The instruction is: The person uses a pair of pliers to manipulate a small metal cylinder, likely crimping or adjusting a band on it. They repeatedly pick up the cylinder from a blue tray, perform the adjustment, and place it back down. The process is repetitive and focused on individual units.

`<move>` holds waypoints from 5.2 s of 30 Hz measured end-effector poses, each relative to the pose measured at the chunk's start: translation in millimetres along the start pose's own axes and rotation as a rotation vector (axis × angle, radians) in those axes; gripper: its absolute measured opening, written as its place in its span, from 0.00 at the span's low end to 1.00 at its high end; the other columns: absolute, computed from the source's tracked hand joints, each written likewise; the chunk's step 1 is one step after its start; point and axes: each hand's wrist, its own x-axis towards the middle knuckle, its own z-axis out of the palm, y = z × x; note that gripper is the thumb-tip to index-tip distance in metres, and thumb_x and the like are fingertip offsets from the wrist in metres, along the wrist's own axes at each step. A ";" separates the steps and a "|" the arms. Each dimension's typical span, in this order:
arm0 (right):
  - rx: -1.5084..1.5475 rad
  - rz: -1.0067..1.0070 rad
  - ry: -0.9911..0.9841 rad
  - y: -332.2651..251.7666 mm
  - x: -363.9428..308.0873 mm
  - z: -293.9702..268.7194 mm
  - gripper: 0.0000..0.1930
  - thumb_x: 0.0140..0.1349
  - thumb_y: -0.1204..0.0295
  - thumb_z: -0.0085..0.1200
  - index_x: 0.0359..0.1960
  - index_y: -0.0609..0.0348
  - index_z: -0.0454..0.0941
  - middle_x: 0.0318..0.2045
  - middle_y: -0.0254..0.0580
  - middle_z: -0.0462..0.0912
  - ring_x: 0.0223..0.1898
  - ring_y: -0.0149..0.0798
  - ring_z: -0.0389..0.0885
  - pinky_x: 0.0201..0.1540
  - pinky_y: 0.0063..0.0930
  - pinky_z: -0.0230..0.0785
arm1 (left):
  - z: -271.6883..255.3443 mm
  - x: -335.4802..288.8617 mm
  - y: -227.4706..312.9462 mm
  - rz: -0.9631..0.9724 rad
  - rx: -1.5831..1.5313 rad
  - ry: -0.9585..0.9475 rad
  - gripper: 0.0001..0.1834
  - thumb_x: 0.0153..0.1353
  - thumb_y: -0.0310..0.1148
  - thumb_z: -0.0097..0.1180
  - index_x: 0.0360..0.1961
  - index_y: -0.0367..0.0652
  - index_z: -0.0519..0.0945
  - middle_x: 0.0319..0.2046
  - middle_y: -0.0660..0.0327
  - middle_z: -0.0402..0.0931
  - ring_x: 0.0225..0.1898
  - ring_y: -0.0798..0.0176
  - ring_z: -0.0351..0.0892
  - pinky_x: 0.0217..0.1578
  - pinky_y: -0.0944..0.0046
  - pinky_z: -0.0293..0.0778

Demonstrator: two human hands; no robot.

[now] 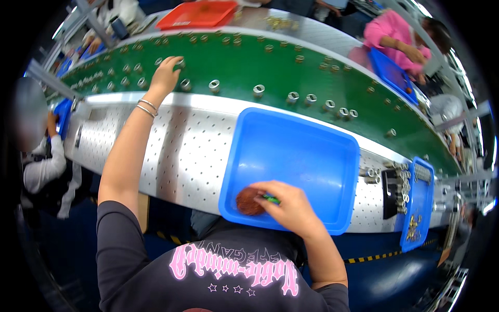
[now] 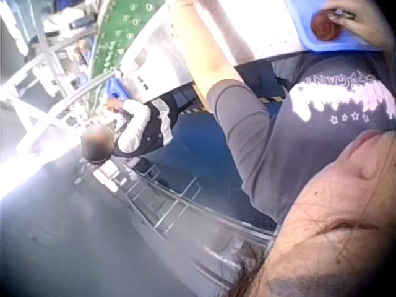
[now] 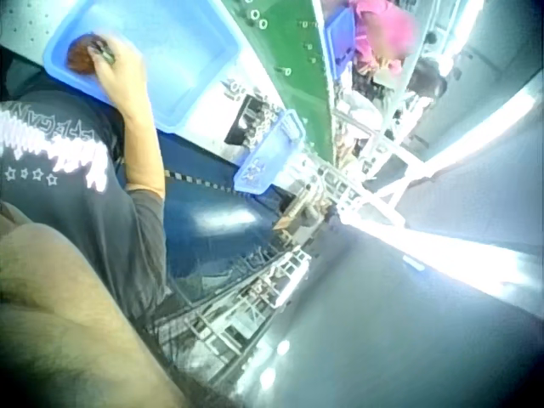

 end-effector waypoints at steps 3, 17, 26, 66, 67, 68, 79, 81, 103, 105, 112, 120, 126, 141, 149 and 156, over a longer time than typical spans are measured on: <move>0.086 0.030 -0.060 4.4 -10.7 1.6 0.10 0.56 0.75 0.53 0.40 0.60 0.78 0.38 0.45 0.81 0.40 0.41 0.80 0.42 0.28 0.71 | 23.9 22.8 -45.7 0.185 0.141 0.036 0.20 0.55 0.26 0.47 0.51 0.44 0.72 0.51 0.45 0.68 0.50 0.44 0.69 0.50 0.54 0.68; -0.126 -0.159 0.454 14.1 -24.7 -6.0 0.14 0.51 0.73 0.54 0.42 0.52 0.75 0.39 0.39 0.75 0.30 0.45 0.78 0.32 0.33 0.71 | -38.2 -40.0 117.4 0.133 -0.542 -0.207 0.13 0.55 0.23 0.53 0.43 0.38 0.76 0.34 0.57 0.77 0.33 0.64 0.76 0.37 0.67 0.71; -0.203 -0.322 0.297 12.5 -9.2 -1.0 0.18 0.50 0.76 0.53 0.45 0.53 0.72 0.33 0.38 0.76 0.27 0.44 0.78 0.26 0.31 0.70 | -93.1 -156.9 240.3 -0.135 -1.048 -0.868 0.20 0.52 0.14 0.47 0.48 0.34 0.68 0.39 0.56 0.73 0.41 0.65 0.76 0.43 0.69 0.71; 0.705 0.039 0.193 6.2 -14.4 -12.1 0.06 0.58 0.73 0.54 0.30 0.65 0.76 0.25 0.36 0.79 0.29 0.24 0.74 0.33 0.18 0.69 | -72.2 -196.3 256.6 -0.746 -1.790 -0.547 0.20 0.58 0.23 0.52 0.53 0.36 0.67 0.44 0.56 0.70 0.45 0.64 0.74 0.46 0.67 0.73; 0.704 0.040 0.166 6.3 -14.8 -14.2 0.07 0.59 0.73 0.54 0.30 0.66 0.76 0.26 0.36 0.79 0.30 0.25 0.75 0.35 0.18 0.69 | -71.7 -196.7 256.6 -0.767 -1.823 -0.555 0.20 0.58 0.24 0.52 0.53 0.37 0.67 0.44 0.56 0.70 0.44 0.64 0.74 0.46 0.67 0.73; 0.725 0.045 0.168 7.0 -14.3 -13.5 0.07 0.59 0.73 0.54 0.30 0.66 0.76 0.27 0.37 0.79 0.30 0.25 0.75 0.35 0.18 0.69 | -70.8 -197.3 256.9 -0.788 -1.856 -0.563 0.21 0.58 0.24 0.52 0.53 0.37 0.67 0.44 0.56 0.71 0.44 0.64 0.74 0.46 0.66 0.73; 0.872 0.049 0.164 12.1 -12.7 -9.7 0.06 0.59 0.74 0.54 0.31 0.65 0.76 0.28 0.39 0.80 0.31 0.28 0.77 0.37 0.20 0.70 | -70.6 -198.1 255.6 -0.773 -1.891 -0.576 0.24 0.58 0.26 0.54 0.56 0.39 0.64 0.44 0.56 0.71 0.47 0.61 0.73 0.49 0.64 0.70; 0.833 0.039 0.194 14.3 -13.9 -13.7 0.06 0.58 0.74 0.54 0.30 0.65 0.76 0.27 0.39 0.79 0.32 0.28 0.76 0.37 0.21 0.69 | -69.5 -198.4 255.9 -0.801 -1.896 -0.518 0.25 0.58 0.26 0.54 0.56 0.39 0.63 0.44 0.56 0.71 0.49 0.60 0.72 0.51 0.64 0.69; -0.375 -0.391 0.296 6.4 -6.2 -24.4 0.12 0.43 0.80 0.55 0.32 0.55 0.74 0.31 0.35 0.76 0.24 0.41 0.77 0.24 0.28 0.69 | -69.6 -199.3 255.4 -0.609 -1.694 -0.594 0.25 0.57 0.22 0.53 0.57 0.37 0.64 0.42 0.56 0.72 0.43 0.64 0.75 0.45 0.68 0.73; -0.351 -0.375 0.262 6.2 -5.2 -26.0 0.12 0.43 0.81 0.55 0.31 0.56 0.73 0.30 0.36 0.75 0.24 0.42 0.76 0.24 0.29 0.69 | -67.3 -200.3 253.3 -0.558 -1.651 -0.571 0.25 0.57 0.22 0.52 0.57 0.37 0.64 0.42 0.56 0.72 0.43 0.64 0.75 0.45 0.68 0.72; 0.059 -0.145 0.307 15.9 -0.4 -31.4 0.07 0.52 0.80 0.51 0.33 0.60 0.70 0.29 0.42 0.74 0.27 0.40 0.75 0.29 0.26 0.66 | -73.5 -198.6 256.6 -0.682 -1.759 -0.693 0.25 0.57 0.24 0.53 0.57 0.38 0.65 0.41 0.56 0.72 0.43 0.63 0.75 0.47 0.67 0.72; 0.843 0.045 0.267 18.8 -7.8 -44.8 0.05 0.61 0.73 0.50 0.34 0.58 0.67 0.27 0.36 0.73 0.24 0.19 0.62 0.23 0.12 0.54 | -68.1 -196.6 249.5 -0.793 -1.849 -0.681 0.24 0.60 0.26 0.50 0.58 0.39 0.63 0.46 0.51 0.72 0.44 0.61 0.76 0.47 0.69 0.74; 0.934 -0.080 0.155 11.3 -7.5 -41.5 0.05 0.62 0.71 0.49 0.34 0.56 0.66 0.29 0.40 0.76 0.22 0.17 0.60 0.22 0.10 0.52 | -69.7 -196.2 249.2 -0.813 -1.892 -0.665 0.24 0.59 0.26 0.50 0.57 0.39 0.63 0.46 0.51 0.71 0.45 0.61 0.76 0.48 0.68 0.73; 1.001 0.026 0.288 2.9 23.4 -29.7 0.05 0.66 0.70 0.42 0.34 0.58 0.66 0.35 0.51 0.77 0.12 0.16 0.51 0.15 0.11 0.46 | -76.3 -203.7 256.9 -0.639 -1.758 -0.707 0.29 0.57 0.22 0.51 0.61 0.39 0.60 0.42 0.54 0.73 0.45 0.63 0.75 0.48 0.67 0.70; 1.132 0.015 0.528 16.5 13.7 -40.7 0.06 0.67 0.70 0.41 0.33 0.57 0.67 0.38 0.52 0.77 0.12 0.17 0.50 0.16 0.13 0.47 | -73.5 -207.2 254.2 -0.655 -1.772 -0.704 0.27 0.57 0.22 0.51 0.59 0.39 0.63 0.43 0.54 0.73 0.45 0.60 0.76 0.48 0.66 0.70; 0.973 -0.329 0.457 -0.3 -3.4 -54.2 0.04 0.68 0.72 0.38 0.37 0.56 0.65 0.36 0.55 0.78 0.11 0.16 0.50 0.15 0.13 0.47 | -72.2 -204.5 254.0 -0.713 -1.766 -0.603 0.22 0.56 0.20 0.50 0.54 0.36 0.68 0.43 0.54 0.73 0.47 0.60 0.75 0.47 0.64 0.72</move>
